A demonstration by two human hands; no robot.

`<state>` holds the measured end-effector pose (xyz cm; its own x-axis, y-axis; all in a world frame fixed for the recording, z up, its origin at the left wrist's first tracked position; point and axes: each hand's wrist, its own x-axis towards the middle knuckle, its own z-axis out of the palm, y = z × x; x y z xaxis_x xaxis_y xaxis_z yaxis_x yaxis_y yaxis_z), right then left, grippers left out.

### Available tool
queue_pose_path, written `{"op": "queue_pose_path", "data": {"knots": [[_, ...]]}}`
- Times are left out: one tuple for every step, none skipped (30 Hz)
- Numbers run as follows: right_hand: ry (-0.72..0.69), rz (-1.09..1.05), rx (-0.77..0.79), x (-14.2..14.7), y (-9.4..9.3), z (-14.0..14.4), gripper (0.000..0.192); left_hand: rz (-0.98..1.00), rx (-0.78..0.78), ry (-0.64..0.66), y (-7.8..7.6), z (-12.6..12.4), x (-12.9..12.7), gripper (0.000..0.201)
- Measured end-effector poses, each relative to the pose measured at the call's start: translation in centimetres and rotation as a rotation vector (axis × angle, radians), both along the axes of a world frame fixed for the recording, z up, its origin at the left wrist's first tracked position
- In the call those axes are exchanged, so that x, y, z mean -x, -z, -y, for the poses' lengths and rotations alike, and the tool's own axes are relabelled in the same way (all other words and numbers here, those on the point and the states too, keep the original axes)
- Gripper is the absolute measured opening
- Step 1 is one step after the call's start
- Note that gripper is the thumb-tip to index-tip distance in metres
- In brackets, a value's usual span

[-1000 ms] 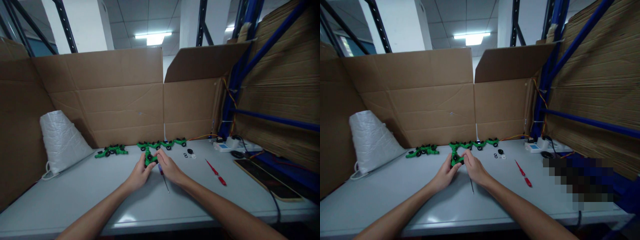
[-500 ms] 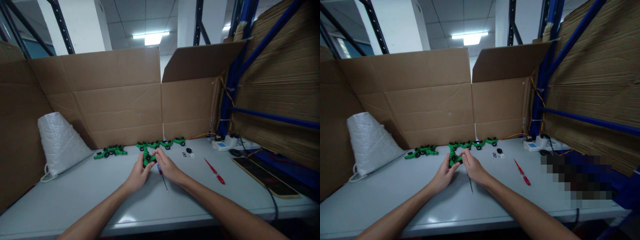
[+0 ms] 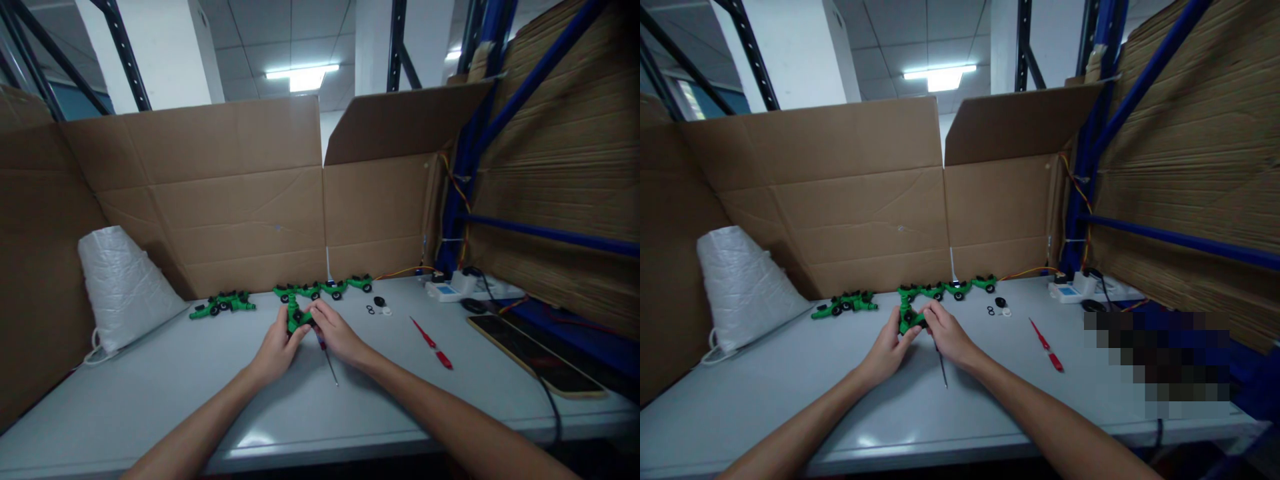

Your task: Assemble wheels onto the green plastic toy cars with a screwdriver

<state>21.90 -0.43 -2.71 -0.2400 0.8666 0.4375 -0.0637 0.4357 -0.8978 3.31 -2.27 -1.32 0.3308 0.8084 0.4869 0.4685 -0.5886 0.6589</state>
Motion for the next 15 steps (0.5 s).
{"op": "queue_pose_path", "data": {"knots": [[-0.026,-0.037,0.041,0.12,0.10,-0.13,0.041,0.002,0.000,0.000,-0.06,0.03,-0.05,0.029],[-0.049,-0.067,0.074,0.21,0.16,-0.24,0.044,0.003,-0.001,0.000,-0.09,0.05,-0.08,0.029],[-0.066,-0.091,0.099,0.25,0.16,-0.33,0.047,0.005,-0.004,0.000,-0.10,0.05,-0.09,0.028],[-0.080,-0.105,0.118,0.25,0.13,-0.38,0.050,0.006,-0.007,-0.002,-0.09,0.03,-0.09,0.028],[-0.091,-0.110,0.133,0.20,0.05,-0.40,0.053,0.009,-0.013,-0.005,-0.07,0.00,-0.07,0.028],[-0.101,-0.108,0.147,0.13,-0.06,-0.39,0.056,0.009,-0.018,-0.006,-0.04,-0.03,-0.04,0.028],[-0.111,-0.102,0.161,0.04,-0.17,-0.35,0.057,0.006,-0.020,-0.003,0.00,-0.05,-0.01,0.028],[-0.119,-0.092,0.175,-0.05,-0.29,-0.28,0.059,0.002,-0.021,0.001,0.03,-0.06,0.03,0.028],[-0.125,-0.083,0.190,-0.14,-0.40,-0.19,0.060,-0.004,-0.021,0.006,0.05,-0.04,0.05,0.028],[-0.129,-0.074,0.205,-0.21,-0.48,-0.09,0.062,-0.011,-0.022,0.012,0.05,-0.01,0.07,0.028],[-0.131,-0.068,0.220,-0.27,-0.55,0.03,0.063,-0.016,-0.024,0.017,0.03,0.04,0.09,0.028],[-0.132,-0.065,0.231,-0.29,-0.59,0.14,0.064,-0.019,-0.027,0.021,0.00,0.10,0.09,0.027],[-0.135,-0.062,0.241,-0.30,-0.62,0.26,0.065,-0.021,-0.030,0.024,-0.03,0.17,0.09,0.027],[-0.143,-0.062,0.249,-0.29,-0.65,0.38,0.065,-0.025,-0.030,0.026,-0.07,0.23,0.09,0.026],[-0.154,-0.065,0.253,-0.26,-0.67,0.48,0.065,-0.031,-0.030,0.027,-0.09,0.28,0.10,0.025]]}}
